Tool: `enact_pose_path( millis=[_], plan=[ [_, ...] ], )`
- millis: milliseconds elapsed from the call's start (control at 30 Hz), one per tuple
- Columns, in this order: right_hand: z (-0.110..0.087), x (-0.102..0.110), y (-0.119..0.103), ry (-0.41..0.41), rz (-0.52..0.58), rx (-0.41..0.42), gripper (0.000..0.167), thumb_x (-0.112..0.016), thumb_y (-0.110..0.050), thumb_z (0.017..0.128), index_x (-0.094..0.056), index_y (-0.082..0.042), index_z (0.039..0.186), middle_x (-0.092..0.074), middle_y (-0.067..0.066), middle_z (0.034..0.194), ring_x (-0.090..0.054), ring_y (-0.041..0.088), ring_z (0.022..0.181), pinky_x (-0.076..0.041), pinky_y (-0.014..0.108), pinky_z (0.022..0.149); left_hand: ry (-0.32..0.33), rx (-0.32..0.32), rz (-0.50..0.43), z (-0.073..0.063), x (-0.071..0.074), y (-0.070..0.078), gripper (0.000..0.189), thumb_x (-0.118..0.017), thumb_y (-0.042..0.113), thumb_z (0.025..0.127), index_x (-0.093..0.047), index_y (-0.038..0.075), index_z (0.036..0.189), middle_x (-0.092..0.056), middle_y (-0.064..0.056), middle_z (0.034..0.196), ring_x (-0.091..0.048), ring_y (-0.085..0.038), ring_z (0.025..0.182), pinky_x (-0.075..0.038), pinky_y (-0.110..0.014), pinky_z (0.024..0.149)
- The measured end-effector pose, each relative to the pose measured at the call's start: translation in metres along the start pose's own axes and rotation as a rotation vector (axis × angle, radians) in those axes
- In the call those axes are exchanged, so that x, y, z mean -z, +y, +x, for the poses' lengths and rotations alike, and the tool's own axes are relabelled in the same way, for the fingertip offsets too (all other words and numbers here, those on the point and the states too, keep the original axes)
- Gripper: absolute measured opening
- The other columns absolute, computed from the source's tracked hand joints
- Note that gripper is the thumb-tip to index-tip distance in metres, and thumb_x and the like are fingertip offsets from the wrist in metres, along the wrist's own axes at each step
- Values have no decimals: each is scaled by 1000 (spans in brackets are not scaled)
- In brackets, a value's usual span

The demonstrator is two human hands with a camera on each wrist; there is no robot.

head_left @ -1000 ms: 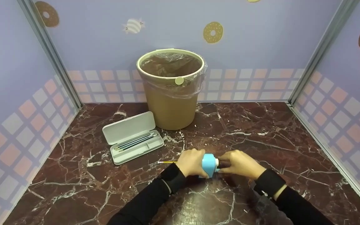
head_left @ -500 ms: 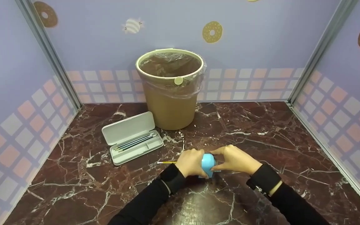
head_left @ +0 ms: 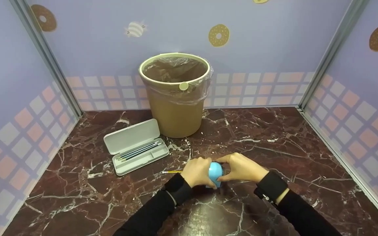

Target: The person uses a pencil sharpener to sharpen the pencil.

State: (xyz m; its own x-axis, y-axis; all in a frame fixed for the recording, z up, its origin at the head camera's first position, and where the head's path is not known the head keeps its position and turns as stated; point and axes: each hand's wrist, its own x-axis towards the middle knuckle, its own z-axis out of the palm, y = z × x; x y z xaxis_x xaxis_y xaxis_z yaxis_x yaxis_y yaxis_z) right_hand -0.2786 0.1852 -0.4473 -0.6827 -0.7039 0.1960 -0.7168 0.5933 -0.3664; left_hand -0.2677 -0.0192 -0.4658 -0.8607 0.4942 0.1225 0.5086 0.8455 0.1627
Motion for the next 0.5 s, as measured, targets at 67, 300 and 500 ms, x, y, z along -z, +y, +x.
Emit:
enact_pose_path(
  millis=[67,300,500],
  plan=[
    [1,0,-1,3,-17,5,54,-88,-34,77,-74,-4,119,-80,7,108,-75,15,85,-60,26,74,-19,-4,-4,0,1,-1,73,-95,55,57,-66,10,106,-76,-7,97,-73,-22,86,-60,-37,72],
    [2,2,-2,-13,-7,-5,50,-89,-36,76,-76,-7,115,-80,3,98,-70,13,73,-53,19,66,-117,-26,-76,1,9,-4,73,-94,54,61,-66,10,112,-75,-5,101,-73,-23,89,-59,-36,75],
    [3,3,-1,-22,-15,3,49,-88,-37,77,-76,-9,115,-79,1,97,-68,10,73,-53,19,67,-109,-26,-89,0,11,-8,83,-92,57,62,-62,14,126,-76,-5,109,-73,-23,97,-59,-40,80]
  ],
)
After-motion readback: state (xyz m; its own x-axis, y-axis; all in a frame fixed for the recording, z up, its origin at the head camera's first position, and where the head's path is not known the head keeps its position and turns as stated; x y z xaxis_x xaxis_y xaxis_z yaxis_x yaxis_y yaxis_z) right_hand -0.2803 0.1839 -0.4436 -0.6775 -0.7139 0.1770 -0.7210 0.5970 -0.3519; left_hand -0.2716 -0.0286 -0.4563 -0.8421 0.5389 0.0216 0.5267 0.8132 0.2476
